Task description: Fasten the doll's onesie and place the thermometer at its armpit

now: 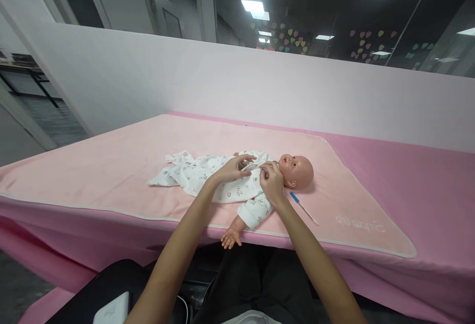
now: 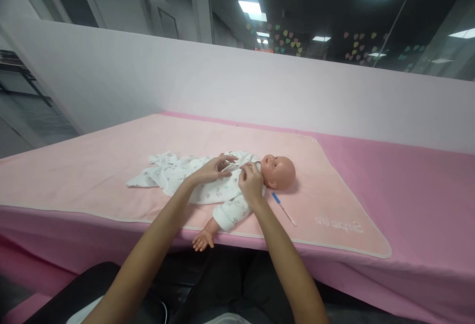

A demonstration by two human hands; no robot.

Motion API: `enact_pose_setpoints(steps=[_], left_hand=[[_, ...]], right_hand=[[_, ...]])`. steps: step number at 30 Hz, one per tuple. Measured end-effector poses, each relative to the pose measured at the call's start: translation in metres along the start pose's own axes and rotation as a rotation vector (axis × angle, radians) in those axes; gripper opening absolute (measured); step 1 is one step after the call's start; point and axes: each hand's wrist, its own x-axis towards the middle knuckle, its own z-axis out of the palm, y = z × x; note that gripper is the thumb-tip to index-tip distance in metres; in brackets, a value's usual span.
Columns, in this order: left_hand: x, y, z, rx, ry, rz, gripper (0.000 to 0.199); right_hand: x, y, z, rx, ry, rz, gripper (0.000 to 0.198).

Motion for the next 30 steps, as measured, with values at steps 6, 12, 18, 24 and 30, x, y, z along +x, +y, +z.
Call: enact_pose_setpoints(steps=[6, 12, 18, 24, 30], left_hand=[[-0.003, -0.009, -0.001, -0.142, 0.136, 0.004, 0.041], [0.000, -0.013, 0.012, -0.067, 0.277, -0.020, 0.033], [-0.002, -0.014, 0.019, -0.016, 0.350, -0.008, 0.039], [-0.005, -0.009, 0.019, 0.004, 0.338, 0.016, 0.031], [-0.008, -0.006, 0.019, 0.134, 0.318, 0.023, 0.022]], right_hand=[[0.004, -0.008, 0.004, -0.190, -0.096, -0.174, 0.021], [0.017, -0.011, 0.017, -0.302, -0.128, -0.221, 0.013], [0.013, -0.011, 0.018, -0.194, -0.138, -0.182, 0.010], [0.009, -0.009, 0.017, -0.078, -0.103, -0.162, 0.017], [0.009, -0.008, 0.018, -0.080, -0.080, -0.145, 0.019]])
